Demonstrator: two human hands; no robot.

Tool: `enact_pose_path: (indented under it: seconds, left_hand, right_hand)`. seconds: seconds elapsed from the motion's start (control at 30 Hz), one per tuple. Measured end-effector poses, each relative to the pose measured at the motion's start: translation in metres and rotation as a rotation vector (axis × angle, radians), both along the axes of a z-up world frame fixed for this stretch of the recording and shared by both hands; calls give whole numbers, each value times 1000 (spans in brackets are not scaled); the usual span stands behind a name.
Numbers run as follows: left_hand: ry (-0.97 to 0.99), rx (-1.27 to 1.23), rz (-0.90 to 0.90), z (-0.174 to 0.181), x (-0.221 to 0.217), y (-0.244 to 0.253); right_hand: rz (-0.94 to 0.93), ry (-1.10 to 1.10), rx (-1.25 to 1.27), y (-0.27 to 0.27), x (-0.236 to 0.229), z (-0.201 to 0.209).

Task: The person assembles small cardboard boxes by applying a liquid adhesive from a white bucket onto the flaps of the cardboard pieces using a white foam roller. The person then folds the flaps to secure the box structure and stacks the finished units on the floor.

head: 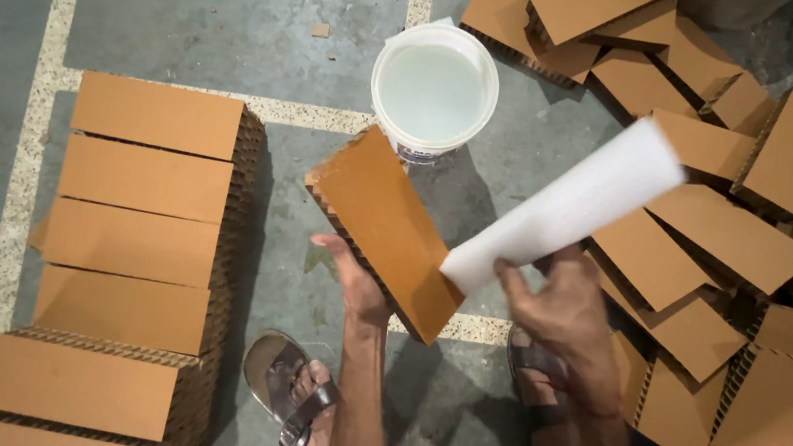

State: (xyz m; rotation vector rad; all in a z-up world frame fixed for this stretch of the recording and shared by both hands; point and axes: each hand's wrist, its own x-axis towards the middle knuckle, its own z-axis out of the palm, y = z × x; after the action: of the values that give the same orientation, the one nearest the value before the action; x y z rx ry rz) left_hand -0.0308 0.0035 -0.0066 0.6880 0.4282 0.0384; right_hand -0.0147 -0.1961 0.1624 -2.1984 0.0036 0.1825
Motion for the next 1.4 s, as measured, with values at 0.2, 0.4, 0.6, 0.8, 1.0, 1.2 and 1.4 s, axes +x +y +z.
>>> enact_pose_path:
  seconds: [0.2, 0.4, 0.6, 0.8, 1.0, 1.2, 1.4]
  left_hand:
    - [-129, 73, -29, 8, 4, -13]
    - [-150, 52, 76, 26, 25, -4]
    - [-243, 157, 227, 17, 33, 26]
    - [-390, -45, 303, 35, 40, 23]
    - [-300, 83, 399, 46, 41, 21]
    - [-328, 24, 424, 38, 41, 17]
    - [-328, 382, 449, 26, 35, 16]
  right_hand:
    - [-11, -351, 438, 21, 38, 8]
    - [-9, -156, 182, 41, 39, 13]
    - [16, -212, 13, 15, -7, -7]
    - [-27, -59, 475, 15, -28, -8]
    - [27, 57, 522, 10, -38, -5]
    - [-175, -202, 473, 4, -5, -18]
    - [22, -66, 347, 10, -26, -7]
